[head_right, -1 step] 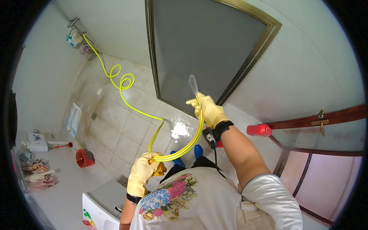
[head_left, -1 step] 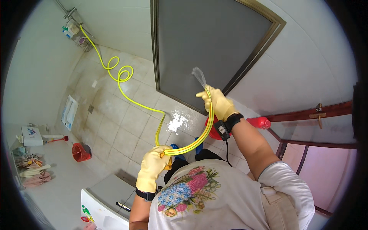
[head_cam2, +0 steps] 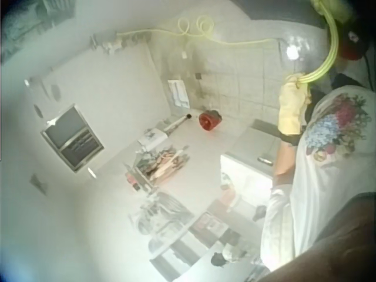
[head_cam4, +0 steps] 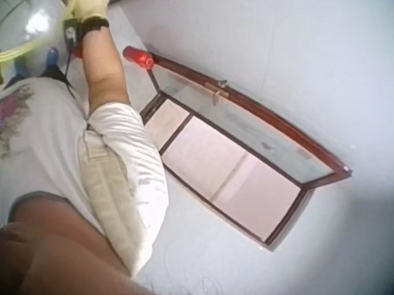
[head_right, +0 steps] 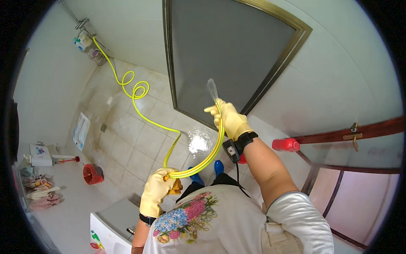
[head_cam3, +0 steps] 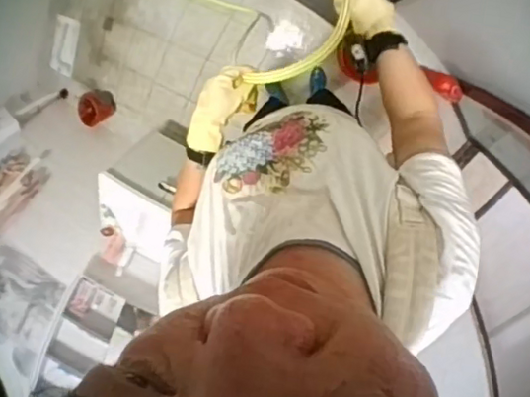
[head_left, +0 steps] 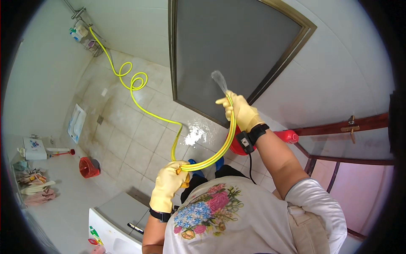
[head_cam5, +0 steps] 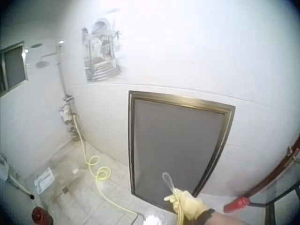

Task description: The recorder cleans a removable mesh window screen by rinsing it with a hose and wiping it with a cloth in a bathroom.

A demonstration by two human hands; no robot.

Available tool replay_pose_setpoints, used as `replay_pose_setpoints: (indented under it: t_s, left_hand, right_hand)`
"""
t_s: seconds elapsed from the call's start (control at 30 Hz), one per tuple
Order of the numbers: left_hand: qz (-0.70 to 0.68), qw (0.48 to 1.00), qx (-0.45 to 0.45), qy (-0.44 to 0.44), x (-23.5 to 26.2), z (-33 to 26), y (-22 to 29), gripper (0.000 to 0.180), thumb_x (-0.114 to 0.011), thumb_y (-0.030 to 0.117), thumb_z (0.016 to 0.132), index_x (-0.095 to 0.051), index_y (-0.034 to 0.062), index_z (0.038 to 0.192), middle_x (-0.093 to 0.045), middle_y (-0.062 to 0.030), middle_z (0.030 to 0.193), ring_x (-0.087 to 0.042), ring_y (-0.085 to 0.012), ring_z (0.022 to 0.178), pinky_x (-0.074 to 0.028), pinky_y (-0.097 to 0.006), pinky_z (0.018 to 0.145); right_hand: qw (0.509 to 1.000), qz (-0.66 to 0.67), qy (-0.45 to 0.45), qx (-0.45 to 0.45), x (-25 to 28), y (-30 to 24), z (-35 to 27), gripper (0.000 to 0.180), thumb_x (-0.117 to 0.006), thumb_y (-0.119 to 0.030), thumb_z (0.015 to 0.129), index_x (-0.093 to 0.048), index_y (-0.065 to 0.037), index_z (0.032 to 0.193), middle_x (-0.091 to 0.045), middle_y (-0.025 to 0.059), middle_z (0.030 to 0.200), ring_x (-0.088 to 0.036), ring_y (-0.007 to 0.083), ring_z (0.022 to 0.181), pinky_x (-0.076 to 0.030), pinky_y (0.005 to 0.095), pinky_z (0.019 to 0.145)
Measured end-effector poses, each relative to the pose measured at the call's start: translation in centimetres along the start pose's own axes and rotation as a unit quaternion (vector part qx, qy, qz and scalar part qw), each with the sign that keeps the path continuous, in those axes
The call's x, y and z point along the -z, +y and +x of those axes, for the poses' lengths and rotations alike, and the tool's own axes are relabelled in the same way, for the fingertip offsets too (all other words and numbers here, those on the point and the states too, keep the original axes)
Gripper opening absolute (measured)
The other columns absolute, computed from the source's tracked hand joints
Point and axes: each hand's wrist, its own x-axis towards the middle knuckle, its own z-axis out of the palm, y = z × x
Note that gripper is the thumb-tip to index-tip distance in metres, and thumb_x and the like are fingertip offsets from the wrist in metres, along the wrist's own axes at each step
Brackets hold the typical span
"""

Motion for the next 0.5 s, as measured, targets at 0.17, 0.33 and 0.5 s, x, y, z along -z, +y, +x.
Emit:
replay_pose_setpoints:
  t_s: [0.17, 0.33, 0.5]
  left_hand:
    - [0.011, 0.998, -0.045, 0.030, 2.1, 0.1, -1.6, 0.020, -0.065, 0.003, 0.093, -0.069, -0.0045, 0.112, -0.073, -0.0078, 0.087, -0.070, -0.0152, 0.073, -0.059, -0.028, 0.068]
    - [0.120, 0.982, -0.112, 0.092, 4.2, -0.3, -1.3, 0.026, -0.068, 0.009, 0.086, -0.074, 0.0073, 0.111, -0.073, -0.0087, 0.096, -0.072, -0.0179, 0.081, -0.056, -0.030, 0.076]
    - [0.143, 0.985, -0.061, 0.071, 6.6, -0.6, -1.5, 0.025, -0.072, 0.015, 0.088, -0.074, 0.0065, 0.112, -0.072, -0.0122, 0.108, -0.072, -0.0217, 0.095, -0.055, -0.030, 0.087]
  right_hand:
    - [0.999, 0.015, -0.008, 0.039, -5.5, -3.9, 0.2, 0.054, -0.046, -0.043, 0.107, -0.066, 0.006, 0.097, -0.043, -0.0025, 0.066, -0.032, 0.0074, 0.044, -0.031, 0.0236, 0.042]
    - [0.998, -0.039, -0.023, 0.046, -8.4, -3.6, 0.9, 0.054, -0.043, -0.040, 0.109, -0.071, 0.004, 0.094, -0.051, 0.0014, 0.073, -0.037, 0.0082, 0.049, -0.038, 0.0234, 0.045]
    - [0.995, -0.078, -0.015, -0.068, -8.8, 0.8, 4.2, 0.051, -0.037, -0.037, 0.110, -0.070, 0.002, 0.105, -0.044, -0.0055, 0.062, -0.039, 0.0068, 0.043, -0.036, 0.0212, 0.039]
